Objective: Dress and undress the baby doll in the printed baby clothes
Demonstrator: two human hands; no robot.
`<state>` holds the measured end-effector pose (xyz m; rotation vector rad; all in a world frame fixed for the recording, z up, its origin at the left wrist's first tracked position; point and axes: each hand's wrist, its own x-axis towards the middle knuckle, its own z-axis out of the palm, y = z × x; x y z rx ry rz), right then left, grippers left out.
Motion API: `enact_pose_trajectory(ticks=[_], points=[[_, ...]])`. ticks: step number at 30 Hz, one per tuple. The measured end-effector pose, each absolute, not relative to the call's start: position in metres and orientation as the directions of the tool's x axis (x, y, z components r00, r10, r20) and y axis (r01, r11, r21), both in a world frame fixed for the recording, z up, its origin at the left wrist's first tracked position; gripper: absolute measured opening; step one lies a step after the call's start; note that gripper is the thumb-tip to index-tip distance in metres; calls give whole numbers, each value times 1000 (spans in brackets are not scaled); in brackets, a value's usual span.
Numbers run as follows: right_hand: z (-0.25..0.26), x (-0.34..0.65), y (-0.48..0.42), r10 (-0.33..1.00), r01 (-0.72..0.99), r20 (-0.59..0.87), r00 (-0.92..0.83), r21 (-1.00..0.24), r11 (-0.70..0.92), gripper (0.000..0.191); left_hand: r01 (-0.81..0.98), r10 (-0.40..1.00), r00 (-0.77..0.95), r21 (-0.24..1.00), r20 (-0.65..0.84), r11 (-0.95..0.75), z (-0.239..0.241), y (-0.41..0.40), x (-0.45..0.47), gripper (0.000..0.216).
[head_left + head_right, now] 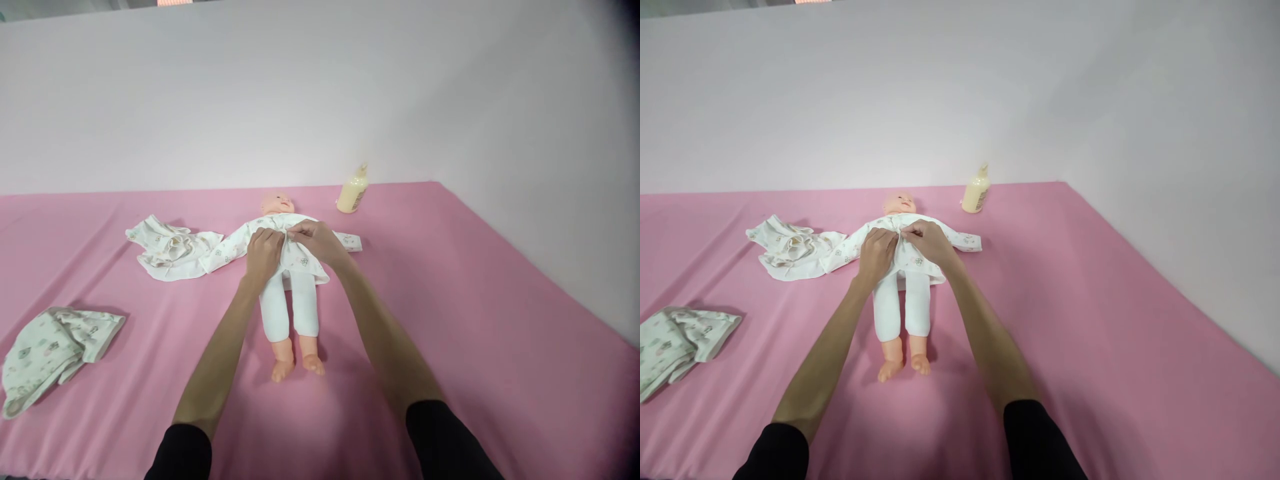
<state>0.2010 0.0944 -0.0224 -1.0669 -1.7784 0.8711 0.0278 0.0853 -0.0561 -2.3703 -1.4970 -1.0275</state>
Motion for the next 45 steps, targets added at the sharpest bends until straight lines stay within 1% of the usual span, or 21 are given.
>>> enact_pose_trajectory(ticks=[3,5,7,11,14,18,23,26,30,33,37,41,45], points=[[-29,202,99,948,140,232,-220,-954,266,16,832,715,268,220,646,-510,-58,87,28,28],[-31,203,101,959,34,176,-223,-982,188,19,822,712,265,234,650,-520,-58,88,29,29],[-33,204,103,963,-52,138,-233,-990,129,23,810,710,265,249,653,-531,-58,88,29,28],[-39,204,107,955,-211,108,-277,-976,49,31,792,702,270,263,658,-551,-57,87,30,28],[-46,201,111,950,-287,105,-293,-958,18,31,776,698,276,276,660,-567,-57,87,30,28],[-55,197,116,952,-310,130,-277,-950,39,30,744,707,266,326,656,-583,-57,87,30,28],[-55,192,114,960,-243,169,-224,-964,113,27,709,745,231,417,626,-570,-54,87,29,26],[-52,189,110,963,-149,193,-189,-975,166,30,692,784,224,472,579,-546,-51,86,28,25],[-53,188,109,949,-4,262,-178,-964,265,33,638,838,228,575,496,-513,-43,84,24,19],[-56,188,110,926,86,320,-201,-936,343,31,589,880,200,664,431,-460,-37,81,22,21],[-56,187,110,886,209,410,-218,-867,452,24,523,921,134,763,366,-380,-33,78,23,26],[-51,186,106,859,331,457,-231,-793,511,17,474,947,94,823,307,-314,-32,78,24,25],[-49,185,104,844,382,479,-241,-752,536,12,443,958,81,851,276,-283,-33,80,23,24]])
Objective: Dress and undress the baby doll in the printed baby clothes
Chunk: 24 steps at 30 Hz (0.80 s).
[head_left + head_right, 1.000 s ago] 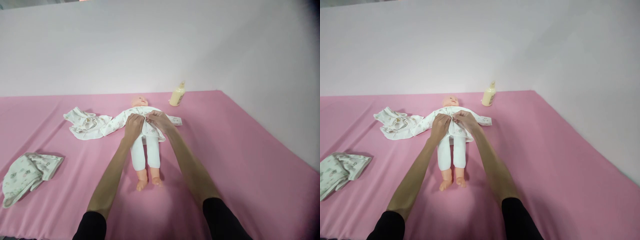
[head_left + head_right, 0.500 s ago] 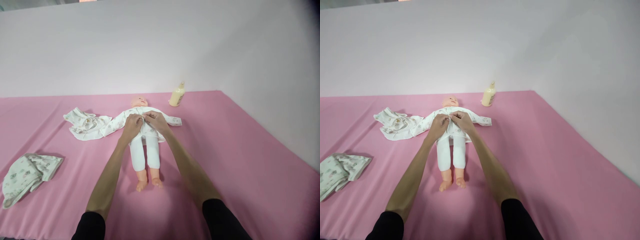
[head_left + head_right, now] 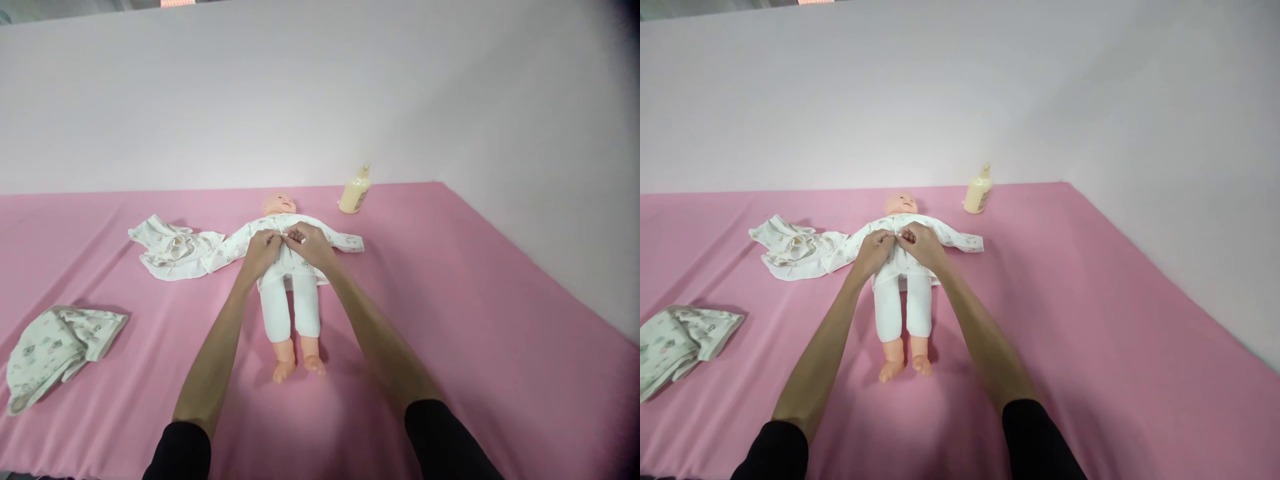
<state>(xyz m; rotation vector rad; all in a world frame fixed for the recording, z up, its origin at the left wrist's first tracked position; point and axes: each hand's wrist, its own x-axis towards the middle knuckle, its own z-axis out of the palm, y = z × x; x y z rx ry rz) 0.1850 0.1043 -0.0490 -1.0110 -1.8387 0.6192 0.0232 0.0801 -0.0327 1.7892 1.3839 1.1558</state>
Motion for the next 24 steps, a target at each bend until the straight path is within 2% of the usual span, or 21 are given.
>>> enact_pose_trajectory(ticks=[6,15,24], points=[[-51,184,105,826,371,499,-263,-738,564,11,392,971,80,889,224,-237,-30,80,21,25],[-50,185,104,819,382,498,-284,-725,573,11,488,945,140,810,296,-326,-31,82,18,29],[-45,189,102,877,341,391,-280,-813,471,14,597,910,145,699,389,-394,-36,85,20,29]])
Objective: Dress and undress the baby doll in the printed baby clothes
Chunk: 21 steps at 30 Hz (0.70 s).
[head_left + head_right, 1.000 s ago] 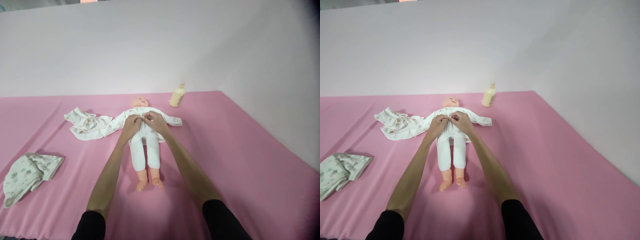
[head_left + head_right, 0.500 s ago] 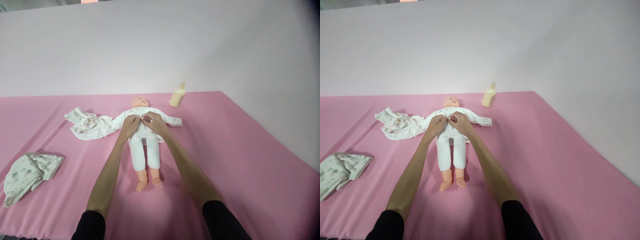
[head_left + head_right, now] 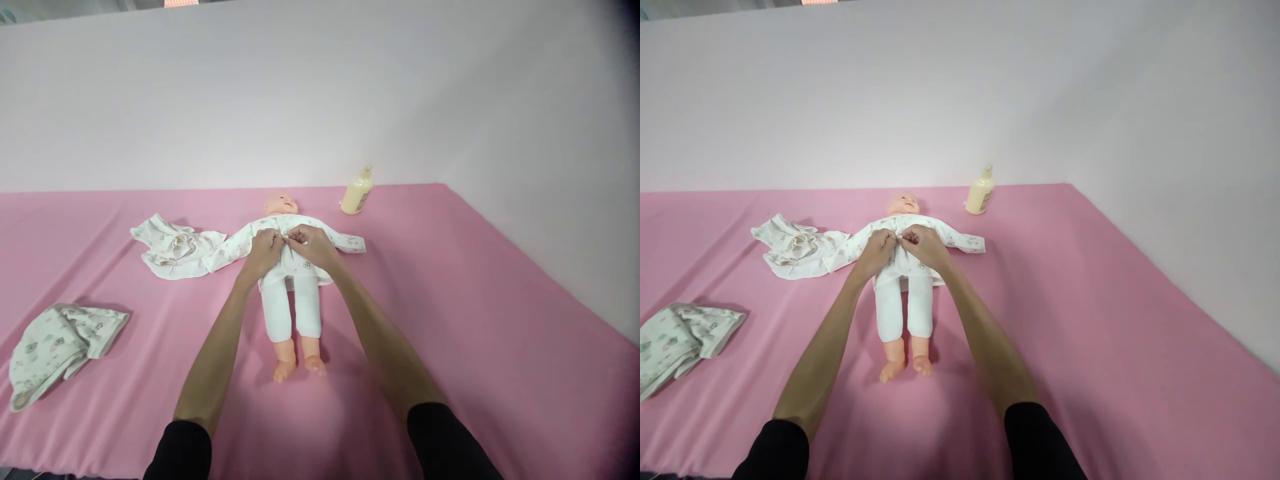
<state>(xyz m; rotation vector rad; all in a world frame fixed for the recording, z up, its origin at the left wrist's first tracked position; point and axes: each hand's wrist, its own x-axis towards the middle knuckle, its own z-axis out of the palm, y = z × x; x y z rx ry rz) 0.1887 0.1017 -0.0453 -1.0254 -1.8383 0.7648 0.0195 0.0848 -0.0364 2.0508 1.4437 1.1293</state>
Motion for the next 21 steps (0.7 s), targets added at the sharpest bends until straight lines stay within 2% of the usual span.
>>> enact_pose_trajectory(ticks=[5,9,13,21], points=[[-41,190,100,880,399,373,-293,-789,467,11,671,910,178,630,375,-391,-37,84,19,23],[-37,187,96,863,574,412,-293,-646,503,5,716,908,182,582,378,-386,-37,84,20,15],[-31,183,92,850,686,425,-310,-519,510,11,746,897,165,543,410,-386,-36,83,20,12],[-25,187,87,857,602,374,-355,-610,515,13,768,934,97,571,343,-290,-24,78,23,12]])
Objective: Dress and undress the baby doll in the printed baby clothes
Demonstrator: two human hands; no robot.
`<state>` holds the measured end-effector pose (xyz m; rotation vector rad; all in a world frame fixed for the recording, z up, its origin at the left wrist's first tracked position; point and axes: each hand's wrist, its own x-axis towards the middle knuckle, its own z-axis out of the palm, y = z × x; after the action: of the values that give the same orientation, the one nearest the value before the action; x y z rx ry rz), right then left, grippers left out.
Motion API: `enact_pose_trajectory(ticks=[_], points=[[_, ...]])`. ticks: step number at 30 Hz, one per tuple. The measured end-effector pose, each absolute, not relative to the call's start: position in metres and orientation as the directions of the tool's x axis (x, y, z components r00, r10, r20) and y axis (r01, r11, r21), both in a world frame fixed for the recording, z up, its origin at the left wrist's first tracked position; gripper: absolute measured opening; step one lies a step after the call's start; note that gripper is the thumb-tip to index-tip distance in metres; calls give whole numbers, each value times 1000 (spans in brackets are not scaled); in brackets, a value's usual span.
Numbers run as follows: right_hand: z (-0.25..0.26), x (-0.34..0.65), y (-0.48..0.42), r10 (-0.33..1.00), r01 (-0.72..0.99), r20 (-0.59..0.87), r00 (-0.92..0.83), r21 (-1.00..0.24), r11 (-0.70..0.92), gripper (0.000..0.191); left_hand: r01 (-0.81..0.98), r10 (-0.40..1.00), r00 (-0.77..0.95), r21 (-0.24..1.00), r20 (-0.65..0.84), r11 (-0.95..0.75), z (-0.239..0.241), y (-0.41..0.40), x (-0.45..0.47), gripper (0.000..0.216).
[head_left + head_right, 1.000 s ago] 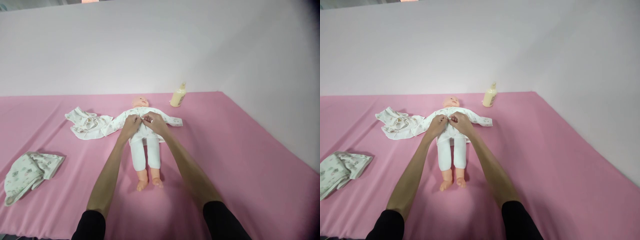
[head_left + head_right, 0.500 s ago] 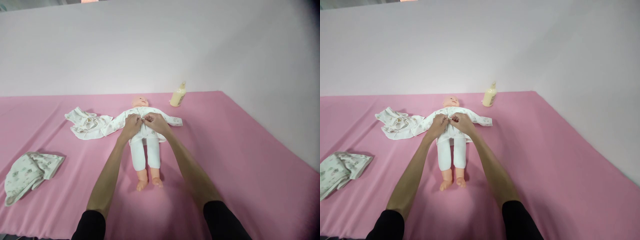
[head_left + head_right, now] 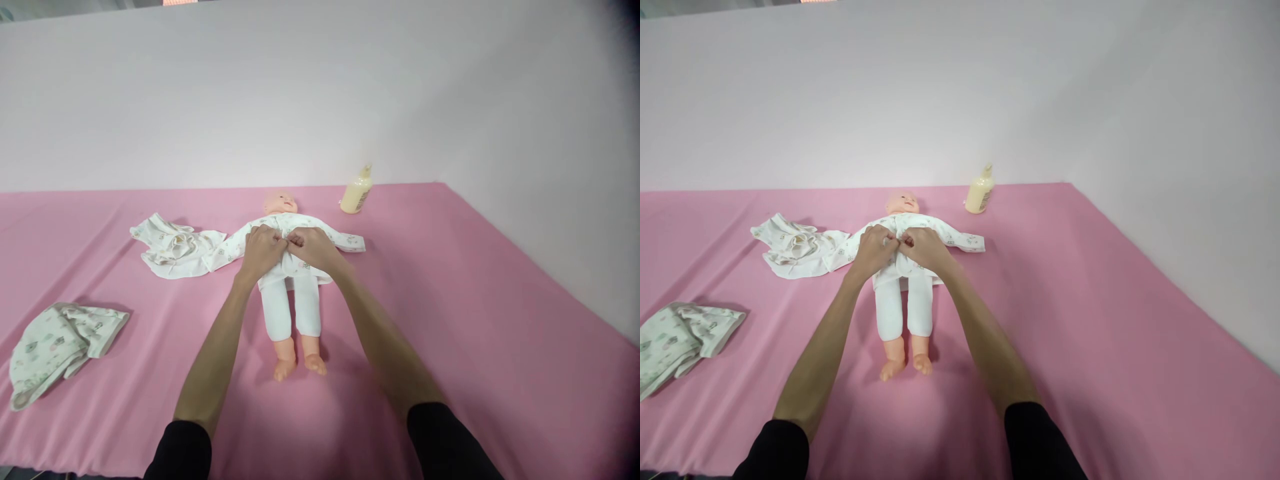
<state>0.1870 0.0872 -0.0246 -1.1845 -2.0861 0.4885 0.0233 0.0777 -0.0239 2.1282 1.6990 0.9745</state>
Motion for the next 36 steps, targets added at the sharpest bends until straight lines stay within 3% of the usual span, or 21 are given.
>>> enact_pose_trajectory(ticks=[7,21,32,36], points=[[-22,190,86,852,594,347,-392,-612,522,13,747,948,149,597,279,-293,-21,75,22,20],[-21,188,86,853,728,317,-414,-448,520,19,788,960,224,548,170,-281,-20,73,19,12],[-18,189,81,883,623,285,-373,-628,466,7,823,984,134,540,114,-174,-13,70,19,14],[-19,192,67,870,627,328,-369,-603,493,7,861,984,154,478,85,-176,-5,65,12,13]])
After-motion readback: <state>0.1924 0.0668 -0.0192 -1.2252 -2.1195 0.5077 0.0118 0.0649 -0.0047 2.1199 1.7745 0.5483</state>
